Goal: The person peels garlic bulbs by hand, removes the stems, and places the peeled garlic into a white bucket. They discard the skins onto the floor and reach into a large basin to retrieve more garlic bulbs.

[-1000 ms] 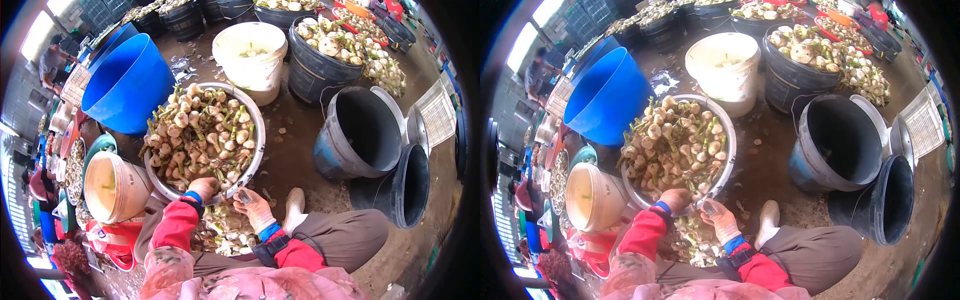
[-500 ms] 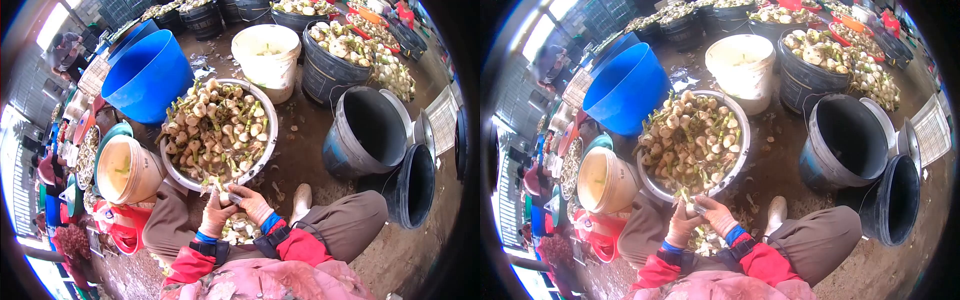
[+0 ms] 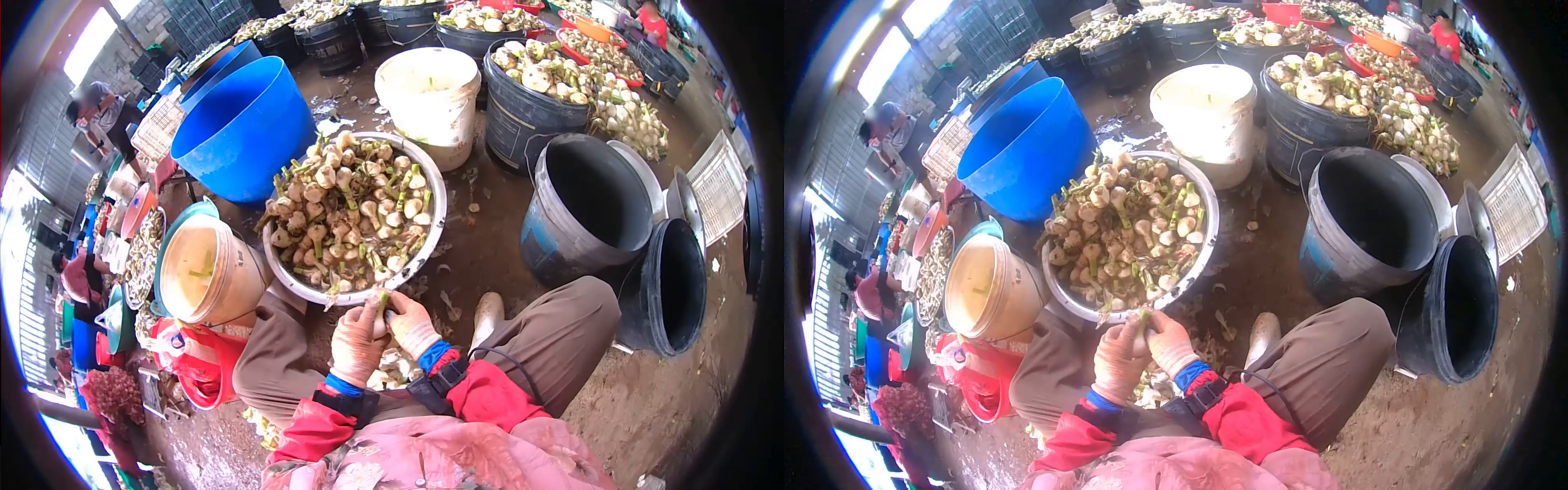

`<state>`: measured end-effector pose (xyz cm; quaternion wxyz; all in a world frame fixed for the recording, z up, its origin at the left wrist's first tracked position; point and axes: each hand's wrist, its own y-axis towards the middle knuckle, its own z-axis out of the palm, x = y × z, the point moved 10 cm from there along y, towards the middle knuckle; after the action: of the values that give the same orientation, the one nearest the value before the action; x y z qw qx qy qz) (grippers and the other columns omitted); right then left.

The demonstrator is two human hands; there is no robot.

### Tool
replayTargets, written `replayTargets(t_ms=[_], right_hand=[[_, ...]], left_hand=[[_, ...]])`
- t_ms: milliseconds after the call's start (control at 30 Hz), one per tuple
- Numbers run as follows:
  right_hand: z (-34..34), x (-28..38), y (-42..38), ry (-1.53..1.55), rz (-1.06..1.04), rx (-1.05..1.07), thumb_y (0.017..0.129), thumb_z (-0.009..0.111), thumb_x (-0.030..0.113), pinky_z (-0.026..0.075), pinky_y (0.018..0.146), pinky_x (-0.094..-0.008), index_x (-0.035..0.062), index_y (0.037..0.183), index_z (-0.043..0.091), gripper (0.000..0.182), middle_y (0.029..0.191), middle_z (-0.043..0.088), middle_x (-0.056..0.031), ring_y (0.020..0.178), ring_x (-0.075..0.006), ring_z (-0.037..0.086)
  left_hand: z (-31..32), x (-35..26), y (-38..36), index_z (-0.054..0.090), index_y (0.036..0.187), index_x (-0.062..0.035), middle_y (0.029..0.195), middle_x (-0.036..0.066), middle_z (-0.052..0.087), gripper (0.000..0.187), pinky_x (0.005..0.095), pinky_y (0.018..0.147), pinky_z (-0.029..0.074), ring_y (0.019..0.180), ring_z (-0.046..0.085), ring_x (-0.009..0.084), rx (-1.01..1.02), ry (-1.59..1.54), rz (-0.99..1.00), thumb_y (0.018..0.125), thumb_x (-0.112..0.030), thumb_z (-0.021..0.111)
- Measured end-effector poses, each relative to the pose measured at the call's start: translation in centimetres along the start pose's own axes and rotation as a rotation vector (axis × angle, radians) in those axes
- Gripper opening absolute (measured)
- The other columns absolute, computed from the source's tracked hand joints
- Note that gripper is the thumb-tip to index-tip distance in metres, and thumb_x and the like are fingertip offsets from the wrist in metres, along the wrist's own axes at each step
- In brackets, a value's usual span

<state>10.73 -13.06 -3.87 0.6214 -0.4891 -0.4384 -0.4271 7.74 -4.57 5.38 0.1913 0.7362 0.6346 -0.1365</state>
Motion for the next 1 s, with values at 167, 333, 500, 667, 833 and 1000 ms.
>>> replayTargets(t_ms=[167,333,500,667,833,1000], right_hand=[[-0.2,3.5,-1.1,0.258,-0.034,0.14,0.071,0.044,-0.013,0.042,0.09,-0.0248,-0.0006,0.11,0.06,0.044,0.102,0.062,-0.0051,0.099,-0.0127,0.056],[-0.3,4.1,-0.9,0.198,-0.215,0.12,0.081,0.052,-0.006,0.04,0.095,-0.0265,0.0001,0.121,0.055,0.04,0.111,0.059,-0.0043,0.105,-0.0139,0.054],[2.4,1.1,-0.9,0.759,0.056,0.228,0.086,0.064,0.014,0.044,0.092,-0.0285,0.001,0.132,0.044,0.052,0.117,0.058,-0.0065,0.106,-0.0162,0.055],[2.0,0.4,-0.7,0.648,0.025,0.203,0.084,0.064,0.006,0.046,0.089,-0.0272,-0.0001,0.127,0.049,0.045,0.114,0.059,-0.0056,0.102,-0.0143,0.056],[1.8,0.2,-1.6,0.459,0.066,0.156,0.078,0.05,-0.008,0.042,0.065,-0.0218,0.0032,0.12,0.056,0.044,0.085,0.06,-0.0034,0.071,-0.0078,0.052],[0.7,0.8,-1.3,0.417,0.048,0.072,0.079,0.05,-0.006,0.045,0.056,-0.021,0.007,0.116,0.059,0.04,0.077,0.062,-0.0052,0.061,-0.0085,0.056]], left_hand=[[3.6,3.3,-0.9,0.042,0.131,-0.0054,0.113,0.01,0.056,0.065,0.0333,0.077,0.052,0.097,0.059,0.0212,0.213,-1.67,-0.403,0.074,-0.009,0.073],[2.9,2.8,-1.8,0.044,0.127,-0.0122,0.111,0.008,0.058,0.063,0.034,0.067,0.055,0.086,0.062,0.0231,0.104,-2.112,-0.531,0.077,-0.037,0.072],[4.2,2.0,-1.9,0.048,0.123,-0.0138,0.106,0.005,0.059,0.062,0.0287,0.061,0.053,0.078,0.061,0.0178,0.247,-1.955,-0.515,0.074,-0.044,0.072],[1.4,5.0,-1.3,0.041,0.132,0.0025,0.112,0.008,0.059,0.072,0.0296,0.083,0.048,0.097,0.058,0.0165,-0.051,-1.473,-0.307,0.08,-0.037,0.07],[1.7,8.4,0.4,0.053,0.117,0.0039,0.109,0.012,0.06,0.061,0.0315,0.082,0.048,0.09,0.061,0.0175,-0.194,-1.601,-0.498,0.086,-0.048,0.058],[0.5,7.3,0.0,0.037,0.13,0.0022,0.108,0.009,0.058,0.07,0.0333,0.08,0.049,0.09,0.059,0.0201,-0.37,-1.271,-0.476,0.085,-0.045,0.062]])
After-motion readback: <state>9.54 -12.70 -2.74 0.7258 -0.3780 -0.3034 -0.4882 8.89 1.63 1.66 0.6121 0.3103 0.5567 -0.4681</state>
